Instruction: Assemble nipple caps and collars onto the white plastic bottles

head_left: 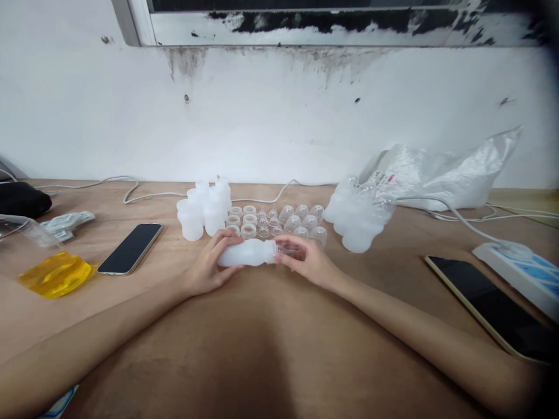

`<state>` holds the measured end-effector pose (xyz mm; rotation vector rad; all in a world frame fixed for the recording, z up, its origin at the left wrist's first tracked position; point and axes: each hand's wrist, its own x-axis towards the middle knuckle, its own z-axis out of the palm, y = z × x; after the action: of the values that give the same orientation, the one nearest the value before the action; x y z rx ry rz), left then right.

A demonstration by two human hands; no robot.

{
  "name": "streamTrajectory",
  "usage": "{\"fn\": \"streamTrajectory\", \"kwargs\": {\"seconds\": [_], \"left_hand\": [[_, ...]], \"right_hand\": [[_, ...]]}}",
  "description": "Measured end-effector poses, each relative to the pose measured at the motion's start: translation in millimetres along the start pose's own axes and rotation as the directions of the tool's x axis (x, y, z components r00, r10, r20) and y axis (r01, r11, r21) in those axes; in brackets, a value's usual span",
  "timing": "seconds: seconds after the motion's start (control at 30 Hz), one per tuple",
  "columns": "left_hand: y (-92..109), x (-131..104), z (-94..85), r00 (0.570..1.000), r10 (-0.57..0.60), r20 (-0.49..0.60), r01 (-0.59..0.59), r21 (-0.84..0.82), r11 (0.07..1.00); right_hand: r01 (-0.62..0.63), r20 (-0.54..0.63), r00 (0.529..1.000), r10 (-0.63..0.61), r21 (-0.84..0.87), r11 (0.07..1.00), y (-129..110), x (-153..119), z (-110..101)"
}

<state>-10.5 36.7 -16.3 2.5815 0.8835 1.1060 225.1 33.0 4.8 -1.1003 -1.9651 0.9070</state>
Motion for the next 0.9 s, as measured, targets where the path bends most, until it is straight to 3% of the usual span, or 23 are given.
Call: {"fn": "streamTrajectory", "kwargs": {"seconds": [0.13,0.23,0.37,0.47,0.53,0.67,0.8,0.9], "left_hand": [[3.4,-0.6,-0.3,0.998,0.056,0.017,-0.056,0.038,0.998],[3.6,-0.2,-0.3,0.999,0.047,0.023,-0.047,0.022,0.999],[1.8,0.3,-0.1,1.0,-0.007,-0.003,0.007,-0.018,1.0],[1.5,1.0,-0.6,0.999,-0.032,-0.004,0.032,-0.03,0.999],[2.2,1.4,-0.9,1.0,-0.029,0.006,0.029,-0.023,0.999],[3.8,0.3,-0.6,1.0,0.013,0.021,-0.013,-0.002,1.0],[3.9,-1.5,0.2,0.998,0.043,0.042,-0.044,0.004,0.999],[3.9,-0.2,-0.6,0.999,0.013,0.032,-0.013,-0.001,1.0]], "right_hand": [[-0.153,0.139,0.981,0.134,0.138,0.979,-0.8,0.6,5.6],[-0.158,0.183,0.974,0.133,0.128,0.979,0.5,2.0,1.5],[0.054,0.159,0.985,-0.062,0.053,0.997,4.4,1.8,-7.9],[0.249,0.134,0.962,-0.236,-0.087,0.965,5.0,0.6,-10.0],[0.278,0.099,0.959,-0.265,-0.16,0.947,3.3,-0.4,-8.1],[0.106,0.034,0.994,-0.102,-0.118,0.987,-1.2,-2.5,0.7],[-0.156,0.166,0.977,0.133,0.135,0.978,-3.6,-2.9,5.7],[-0.139,0.193,0.974,0.116,0.111,0.984,-4.9,-1.7,1.0]]}}
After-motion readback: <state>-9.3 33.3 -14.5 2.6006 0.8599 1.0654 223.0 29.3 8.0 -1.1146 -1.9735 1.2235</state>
